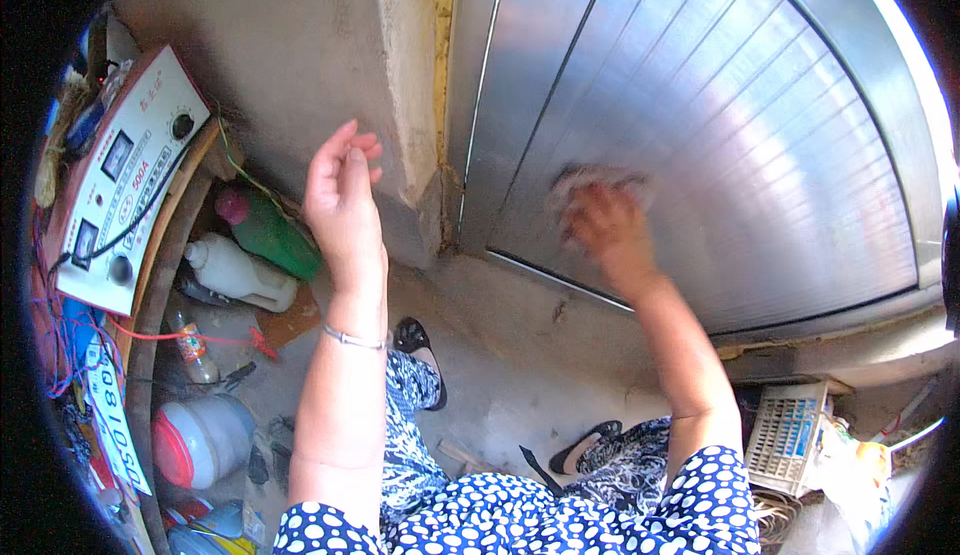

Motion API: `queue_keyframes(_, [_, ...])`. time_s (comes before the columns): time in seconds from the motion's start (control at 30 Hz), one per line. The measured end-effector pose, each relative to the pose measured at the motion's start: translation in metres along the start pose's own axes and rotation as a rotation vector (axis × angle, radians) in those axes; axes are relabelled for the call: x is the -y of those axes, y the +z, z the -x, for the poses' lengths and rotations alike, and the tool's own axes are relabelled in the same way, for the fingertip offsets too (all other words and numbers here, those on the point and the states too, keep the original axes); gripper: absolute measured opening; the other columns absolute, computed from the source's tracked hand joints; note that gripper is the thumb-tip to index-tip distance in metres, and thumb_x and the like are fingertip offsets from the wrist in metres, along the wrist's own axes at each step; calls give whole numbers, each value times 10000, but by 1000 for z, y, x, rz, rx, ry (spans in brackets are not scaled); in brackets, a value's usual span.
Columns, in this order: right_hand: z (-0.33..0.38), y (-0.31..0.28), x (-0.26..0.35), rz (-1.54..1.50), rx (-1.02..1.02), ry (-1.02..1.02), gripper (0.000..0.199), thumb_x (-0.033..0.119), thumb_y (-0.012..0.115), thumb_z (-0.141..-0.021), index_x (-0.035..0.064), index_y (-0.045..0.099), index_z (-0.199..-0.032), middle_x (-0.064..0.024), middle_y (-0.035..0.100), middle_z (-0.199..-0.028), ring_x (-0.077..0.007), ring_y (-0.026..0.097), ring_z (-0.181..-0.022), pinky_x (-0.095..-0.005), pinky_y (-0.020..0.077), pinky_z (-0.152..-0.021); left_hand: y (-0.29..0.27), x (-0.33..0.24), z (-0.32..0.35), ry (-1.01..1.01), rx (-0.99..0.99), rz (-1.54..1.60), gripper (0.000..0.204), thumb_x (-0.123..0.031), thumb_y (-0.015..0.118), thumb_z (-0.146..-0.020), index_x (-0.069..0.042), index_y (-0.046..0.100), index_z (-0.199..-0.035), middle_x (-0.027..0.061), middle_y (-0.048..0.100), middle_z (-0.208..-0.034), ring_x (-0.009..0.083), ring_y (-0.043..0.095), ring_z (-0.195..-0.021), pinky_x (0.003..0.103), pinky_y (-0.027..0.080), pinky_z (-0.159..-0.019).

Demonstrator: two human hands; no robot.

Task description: The person sits on the floor and wipes a metal door with a cloth. They clean the door surface and edges systematically, moving from the lower sections to the upper parts and back down.

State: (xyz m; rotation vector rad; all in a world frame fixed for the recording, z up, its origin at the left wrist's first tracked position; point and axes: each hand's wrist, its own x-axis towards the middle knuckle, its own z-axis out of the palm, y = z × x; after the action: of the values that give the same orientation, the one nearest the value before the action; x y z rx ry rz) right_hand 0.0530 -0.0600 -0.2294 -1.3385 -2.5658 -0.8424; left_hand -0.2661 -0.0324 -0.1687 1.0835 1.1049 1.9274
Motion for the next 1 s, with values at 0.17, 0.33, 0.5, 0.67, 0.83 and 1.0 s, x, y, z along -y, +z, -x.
queue_keyframes(0.17, [-54, -137, -79, 195, -385, 214, 328, 144, 587, -750, 209, 665, -1062, -68, 519, -1287, -332, 440, -1209, -484, 340, -1004, 2, -5, 9, 91, 11, -68, 242, -78, 497, -954, -15, 569, -1177, 79, 639, -1049, 151, 608, -944, 266, 479, -790])
queue_keyframes(0.33, [-65, -168, -117, 203, -731, 228, 740, -82, 687, -552, 223, 594, -1220, -58, 485, -1330, -284, 398, -1266, -417, 280, -1061, 14, -3, 16, 79, 38, -66, 240, -67, 492, -953, -9, 571, -1172, 81, 640, -1048, 150, 608, -946, 268, 481, -791])
queue_keyframes(0.5, [-46, -95, -62, 121, -428, 254, 702, -26, 659, -545, 261, 597, -1182, -39, 452, -1362, -288, 389, -1266, -473, 341, -993, 19, -4, 18, 55, 74, -92, 239, -70, 494, -953, -11, 569, -1173, 80, 640, -1048, 145, 607, -954, 267, 482, -797])
queue_keyframes(0.67, [12, 30, -8, -1, -45, -5, 395, 197, 592, -739, 245, 610, -1131, -4, 453, -1352, -232, 404, -1261, -421, 360, -980, 25, -3, 23, 50, 133, -100, 242, -80, 495, -956, -12, 567, -1178, 84, 640, -1053, 146, 607, -963, 270, 483, -803])
queue_keyframes(0.83, [49, 122, 47, -116, 168, -135, 412, 198, 561, -785, 186, 581, -1196, -20, 483, -1340, -231, 435, -1249, -408, 389, -967, 27, 3, 26, 63, 192, -178, 250, -86, 501, -955, -10, 568, -1184, 88, 639, -1045, 148, 605, -969, 273, 485, -800])
queue_keyframes(1.0, [79, 208, 78, -492, 426, 50, 461, 186, 516, -857, 179, 471, -1316, -65, 508, -1331, -276, 515, -1191, -462, 428, -948, 33, 6, 30, 82, 221, -210, 258, -85, 506, -951, -1, 565, -1188, 90, 638, -1040, 159, 609, -961, 266, 482, -787])
